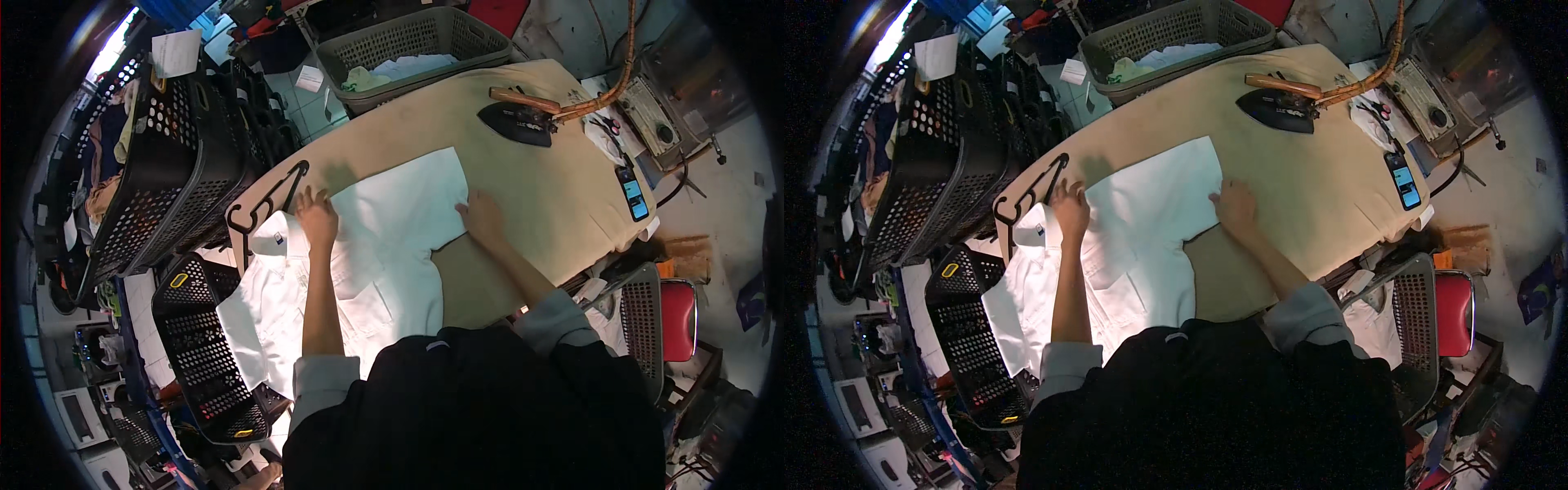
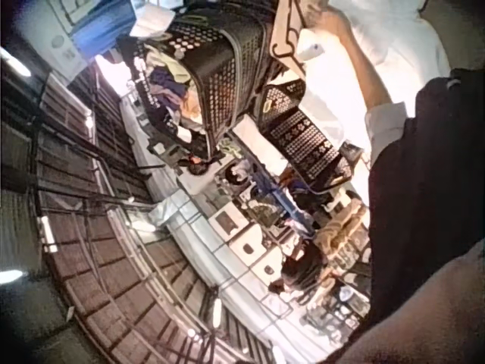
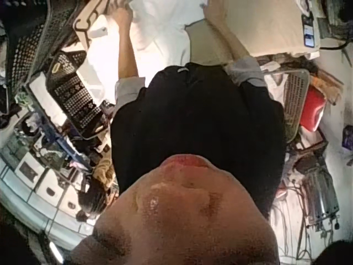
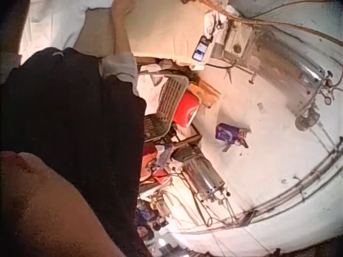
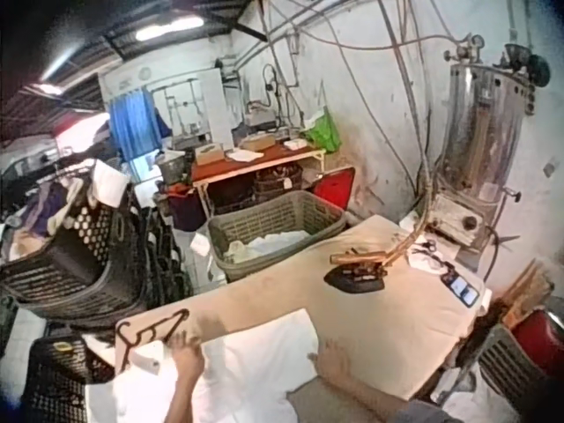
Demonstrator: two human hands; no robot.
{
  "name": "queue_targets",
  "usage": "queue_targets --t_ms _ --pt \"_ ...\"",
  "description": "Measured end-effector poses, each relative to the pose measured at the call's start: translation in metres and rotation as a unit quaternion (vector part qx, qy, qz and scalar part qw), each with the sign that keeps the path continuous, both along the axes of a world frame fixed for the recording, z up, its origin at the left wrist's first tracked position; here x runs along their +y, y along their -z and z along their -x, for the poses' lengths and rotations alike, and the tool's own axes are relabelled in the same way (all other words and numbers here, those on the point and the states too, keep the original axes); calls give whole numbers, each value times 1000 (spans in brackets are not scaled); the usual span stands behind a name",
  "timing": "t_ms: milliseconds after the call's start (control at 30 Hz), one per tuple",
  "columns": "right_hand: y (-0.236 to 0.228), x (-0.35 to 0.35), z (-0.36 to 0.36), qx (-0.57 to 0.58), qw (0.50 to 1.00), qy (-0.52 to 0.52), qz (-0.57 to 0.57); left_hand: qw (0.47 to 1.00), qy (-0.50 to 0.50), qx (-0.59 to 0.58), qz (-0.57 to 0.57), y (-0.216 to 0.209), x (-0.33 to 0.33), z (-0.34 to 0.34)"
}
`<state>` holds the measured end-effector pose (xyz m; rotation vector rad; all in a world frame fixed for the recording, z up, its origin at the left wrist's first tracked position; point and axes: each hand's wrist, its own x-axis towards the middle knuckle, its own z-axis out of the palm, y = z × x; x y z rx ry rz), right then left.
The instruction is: The person irons a light-colored shirt on a table, smoothing the fabric and using a steam iron to press the sleeves, body, and collar. After folding the shirt, they place it in a basket and then iron a white shirt, buttoning it and pressing the collar and body before placing it in a basket.
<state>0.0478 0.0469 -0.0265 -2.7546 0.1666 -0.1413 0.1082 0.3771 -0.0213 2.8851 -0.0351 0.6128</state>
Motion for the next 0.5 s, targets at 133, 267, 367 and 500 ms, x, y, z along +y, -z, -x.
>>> queue_targets --t_ms 133,267,367,500 --pt "-8 -6 -17 68 997 13 24 993 -10 119 -3 9 3 -20" --pt "-2 5 -39 -79 992 -65 76 976 -1 217 -8 3 5 -22" --pt "3 32 -41 -96 946 -303 63 967 -40 250 37 0 2 -26" --pt "26 7 -62 -47 944 -325 36 976 -33 216 13 5 10 -25"
